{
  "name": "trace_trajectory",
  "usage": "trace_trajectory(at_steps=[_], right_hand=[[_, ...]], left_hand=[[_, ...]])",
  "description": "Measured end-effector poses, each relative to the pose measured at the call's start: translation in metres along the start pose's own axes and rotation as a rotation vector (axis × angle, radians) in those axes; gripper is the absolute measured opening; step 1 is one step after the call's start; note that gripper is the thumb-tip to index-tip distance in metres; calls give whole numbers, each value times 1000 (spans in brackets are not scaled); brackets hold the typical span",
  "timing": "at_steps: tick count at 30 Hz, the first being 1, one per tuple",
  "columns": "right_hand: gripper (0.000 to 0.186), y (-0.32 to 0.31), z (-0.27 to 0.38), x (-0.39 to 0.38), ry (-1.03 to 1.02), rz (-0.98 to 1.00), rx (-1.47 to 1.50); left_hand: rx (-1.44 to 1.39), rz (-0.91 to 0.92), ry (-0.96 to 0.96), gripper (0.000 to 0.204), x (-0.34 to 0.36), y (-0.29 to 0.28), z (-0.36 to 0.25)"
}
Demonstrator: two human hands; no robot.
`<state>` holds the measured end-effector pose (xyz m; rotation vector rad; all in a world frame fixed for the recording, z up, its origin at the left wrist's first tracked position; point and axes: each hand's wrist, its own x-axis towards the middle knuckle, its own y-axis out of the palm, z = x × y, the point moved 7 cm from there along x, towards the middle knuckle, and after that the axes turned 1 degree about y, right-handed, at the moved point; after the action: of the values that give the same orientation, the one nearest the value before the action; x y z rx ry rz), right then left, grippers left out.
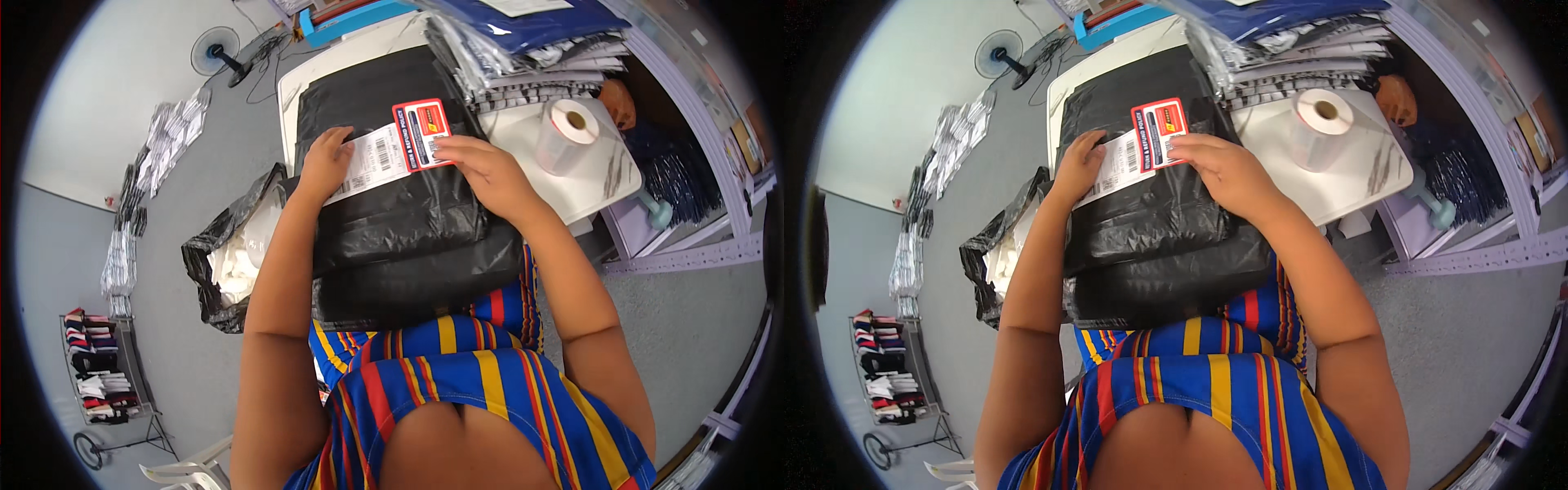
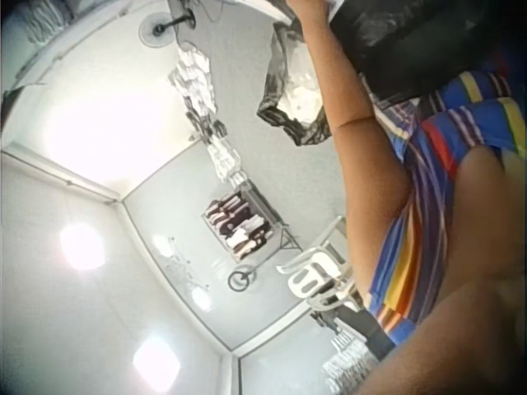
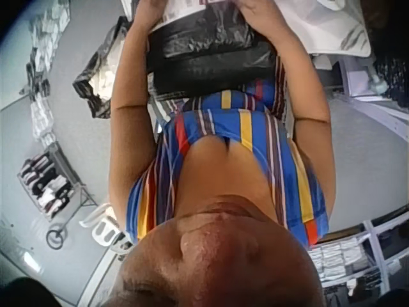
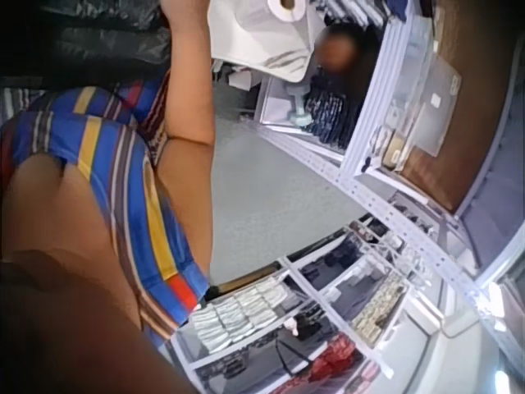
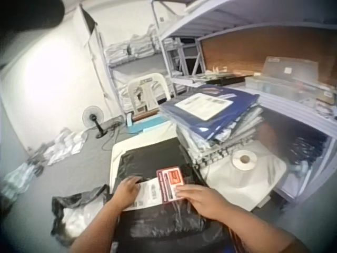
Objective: The person packs folded clothes into black shipping bags, seals them, and affixes shipping labels. They repeat this process for multiple items, including blue and white garments, placing each sealed package aside on the table.
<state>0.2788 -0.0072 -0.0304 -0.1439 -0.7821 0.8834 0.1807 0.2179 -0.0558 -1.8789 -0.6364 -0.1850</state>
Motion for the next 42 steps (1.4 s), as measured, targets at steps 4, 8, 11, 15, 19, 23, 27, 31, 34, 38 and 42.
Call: trace_trajectory(at_steps=[4, 8, 11, 15, 19, 23, 27, 31, 34, 38, 42], right_hand=[[24, 21, -24, 14, 30, 114, -137], [29, 29, -31, 14, 47, 159, -278], [33, 39, -32, 12, 45, 369, -502], [30, 43, -6, 30, 205, 542, -836], [45, 75, -17, 46, -7, 213, -891], [50, 78, -32, 35, 135, 175, -835], [41, 25, 3, 29, 10, -172, -556], [33, -21, -10, -2, 103, -304, -438], [35, -20, -32, -18, 257, -191, -574], [39, 11, -48, -18, 247, -22, -720], [38, 28, -35, -16, 345, 240, -959]], left_hand=[[144, 15, 66, 29, 5, 6, 8], [179, -7, 16, 30, 12, 11, 25], [258, -13, -9, 30, 16, 14, 31], [315, 18, -88, 27, 18, 15, 34], [323, -22, -25, 22, 29, 20, 24], [347, -70, -33, 20, 27, 9, 15], [346, -137, -100, 19, 10, -55, -14], [280, -354, -87, 16, -58, -177, -77], [290, -454, -226, 17, -142, -262, -80], [423, -485, -590, 27, -299, -359, -54], [413, -93, -931, 24, -452, -336, 28]])
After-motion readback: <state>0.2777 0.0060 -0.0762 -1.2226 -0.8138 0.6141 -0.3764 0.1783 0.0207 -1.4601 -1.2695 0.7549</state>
